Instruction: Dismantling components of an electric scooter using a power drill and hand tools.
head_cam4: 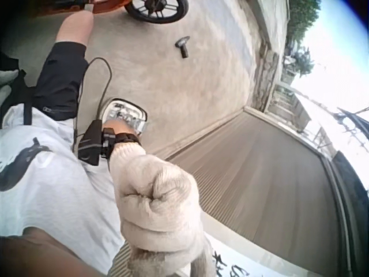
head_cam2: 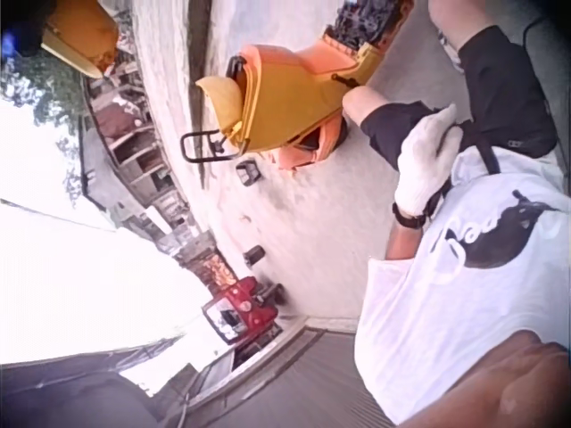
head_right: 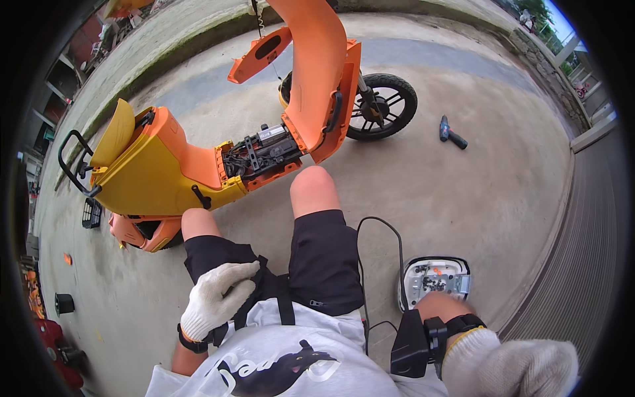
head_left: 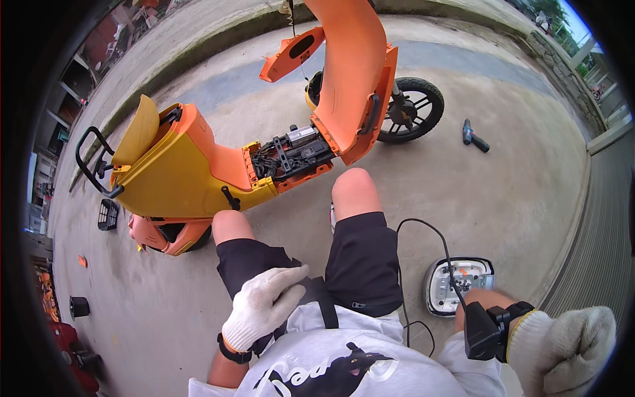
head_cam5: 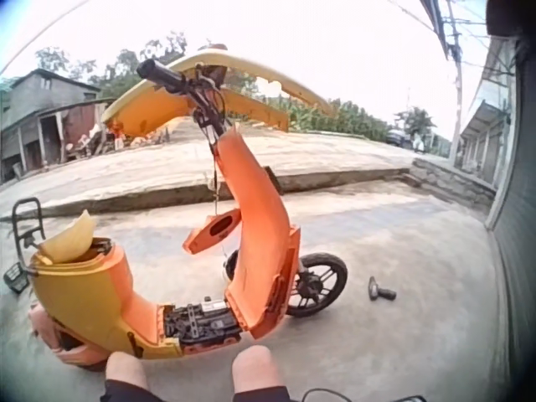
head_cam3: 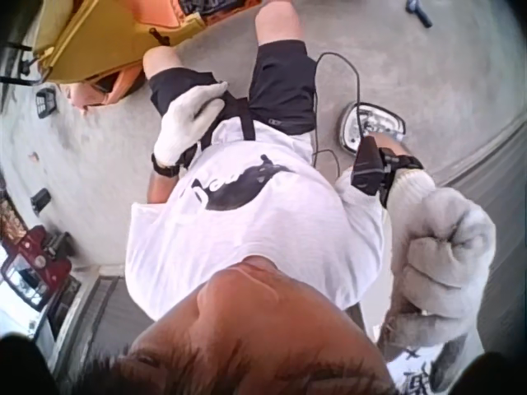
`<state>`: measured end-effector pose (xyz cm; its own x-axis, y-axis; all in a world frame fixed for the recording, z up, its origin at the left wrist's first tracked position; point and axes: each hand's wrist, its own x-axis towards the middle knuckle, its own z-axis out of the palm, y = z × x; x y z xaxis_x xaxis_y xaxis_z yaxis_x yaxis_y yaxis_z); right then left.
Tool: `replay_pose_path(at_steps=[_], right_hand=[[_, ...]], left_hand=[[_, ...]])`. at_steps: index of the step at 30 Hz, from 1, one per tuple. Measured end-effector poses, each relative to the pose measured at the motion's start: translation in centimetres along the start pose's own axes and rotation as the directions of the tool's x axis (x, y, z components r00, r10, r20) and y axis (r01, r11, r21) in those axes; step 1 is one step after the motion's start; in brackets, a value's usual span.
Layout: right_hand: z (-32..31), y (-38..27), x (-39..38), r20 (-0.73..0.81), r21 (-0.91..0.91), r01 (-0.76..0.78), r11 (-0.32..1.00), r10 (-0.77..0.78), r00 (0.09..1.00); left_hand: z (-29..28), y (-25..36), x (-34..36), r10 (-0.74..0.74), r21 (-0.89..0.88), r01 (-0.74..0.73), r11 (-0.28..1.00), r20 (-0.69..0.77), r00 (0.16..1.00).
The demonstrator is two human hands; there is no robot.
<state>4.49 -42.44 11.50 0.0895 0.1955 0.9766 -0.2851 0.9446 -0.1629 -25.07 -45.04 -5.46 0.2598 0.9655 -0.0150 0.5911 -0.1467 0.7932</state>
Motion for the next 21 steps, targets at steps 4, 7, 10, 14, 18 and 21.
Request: replay_pose_path(at_steps=[4,7,10,14,18,21], right_hand=[[-2.0,-0.3,0.8,-0.201,-0.404,-0.353,0.844,0.294,0.934],[-3.6,-1.4,2.6,0.195,-0.546,-0.346,0.763,0.518,0.833],[-4.1,-1.6,2.6,0.215,-0.346,-0.220,0.912,0.305,0.928],[-3.4,-0.9,2.2,0.195,-0.375,-0.157,0.914,0.243,0.950],[-2.6,-0.9,2.0,0.206,-0.414,-0.115,0.903,0.216,0.955],[-2.7,-0.7,1.8,0.174,-0.511,-0.135,0.849,0.256,0.951]], left_hand=[[-0.2,0.7,-0.4,-0.109,-0.102,0.098,0.990,-0.108,0.988],[-0.6,0.9,-0.7,-0.078,-0.078,0.065,0.995,-0.183,0.980],[-0.5,1.0,-0.6,-0.123,-0.137,0.101,0.985,-0.158,0.980],[-0.8,0.9,1.5,-0.016,-0.086,0.008,0.996,-0.093,0.996],[-0.7,-0.1,3.7,0.091,-0.087,-0.097,0.992,-0.076,0.993],[0.0,-1.0,4.8,-0.010,-0.191,0.011,0.982,0.005,1.000]])
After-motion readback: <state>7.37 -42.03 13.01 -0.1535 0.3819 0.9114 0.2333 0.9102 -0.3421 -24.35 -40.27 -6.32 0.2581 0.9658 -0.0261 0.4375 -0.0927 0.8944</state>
